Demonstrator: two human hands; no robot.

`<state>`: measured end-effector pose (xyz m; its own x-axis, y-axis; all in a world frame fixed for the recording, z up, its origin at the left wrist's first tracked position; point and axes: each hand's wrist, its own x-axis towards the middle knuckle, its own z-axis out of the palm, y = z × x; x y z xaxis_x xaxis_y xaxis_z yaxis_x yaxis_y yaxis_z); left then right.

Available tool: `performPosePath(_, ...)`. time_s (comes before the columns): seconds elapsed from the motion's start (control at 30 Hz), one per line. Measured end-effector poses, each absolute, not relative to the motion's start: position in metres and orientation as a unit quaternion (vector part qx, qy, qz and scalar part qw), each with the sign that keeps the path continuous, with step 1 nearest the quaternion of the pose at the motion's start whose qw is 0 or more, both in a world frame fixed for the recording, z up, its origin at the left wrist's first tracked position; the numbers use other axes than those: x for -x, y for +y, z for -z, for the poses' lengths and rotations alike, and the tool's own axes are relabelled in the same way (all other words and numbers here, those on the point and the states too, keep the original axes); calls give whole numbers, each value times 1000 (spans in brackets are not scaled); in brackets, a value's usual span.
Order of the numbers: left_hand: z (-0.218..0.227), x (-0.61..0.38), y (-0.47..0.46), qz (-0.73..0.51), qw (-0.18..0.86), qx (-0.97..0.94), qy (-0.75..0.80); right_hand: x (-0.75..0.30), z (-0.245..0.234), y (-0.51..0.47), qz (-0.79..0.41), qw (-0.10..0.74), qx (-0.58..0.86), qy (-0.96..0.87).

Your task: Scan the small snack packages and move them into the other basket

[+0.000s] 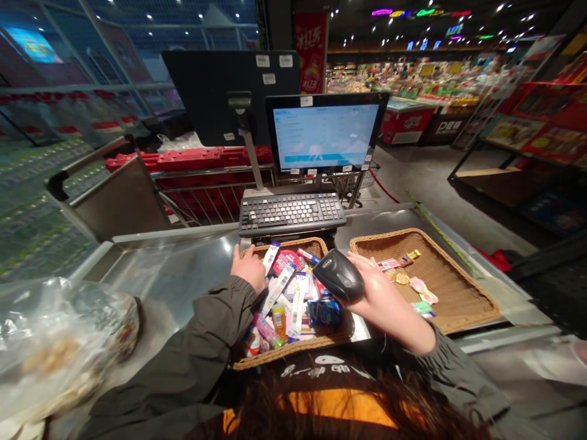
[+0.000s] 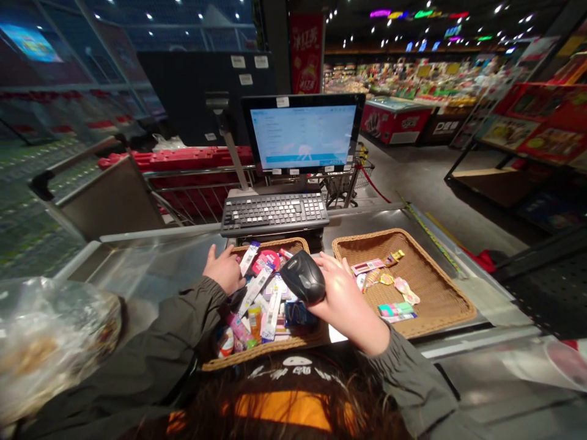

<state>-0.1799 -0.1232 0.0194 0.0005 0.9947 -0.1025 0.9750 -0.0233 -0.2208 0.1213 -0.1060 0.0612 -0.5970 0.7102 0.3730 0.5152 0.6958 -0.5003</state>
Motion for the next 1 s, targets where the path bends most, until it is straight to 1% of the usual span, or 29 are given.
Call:
performPosePath(0.1,-8,187,-128,-125,21,688,-714,-119,-59,-104,-181,251,355,-882)
performPosePath(0.27,4,192,-131,-127,-6,675,-726,-118,-57,-101,-185,250,350,-884)
performPosePath(0.4,-8,186,-130,-113,43,688,-715,-124,-59,-98,-192,258,354,-878)
performPosePath(0.5,-26,171,-122,-71,77,724,-682,-137,-66,-94,-195,269,392,-858)
performPosePath(0.63,-46,137,-98,-15,73,787,-613,-171,-73,-86,-166,300,465,-816)
performPosePath(0.77,-53,91,-65,29,56,847,-528,-215,-72,-81,-131,332,522,-775)
performPosePath(0.87,-49,50,-35,44,35,882,-468,-249,-68,-81,-120,360,570,-729)
performPosePath(1.0,-31,-10,6,36,3,909,-415,-283,-63,-83,-104,366,613,-693)
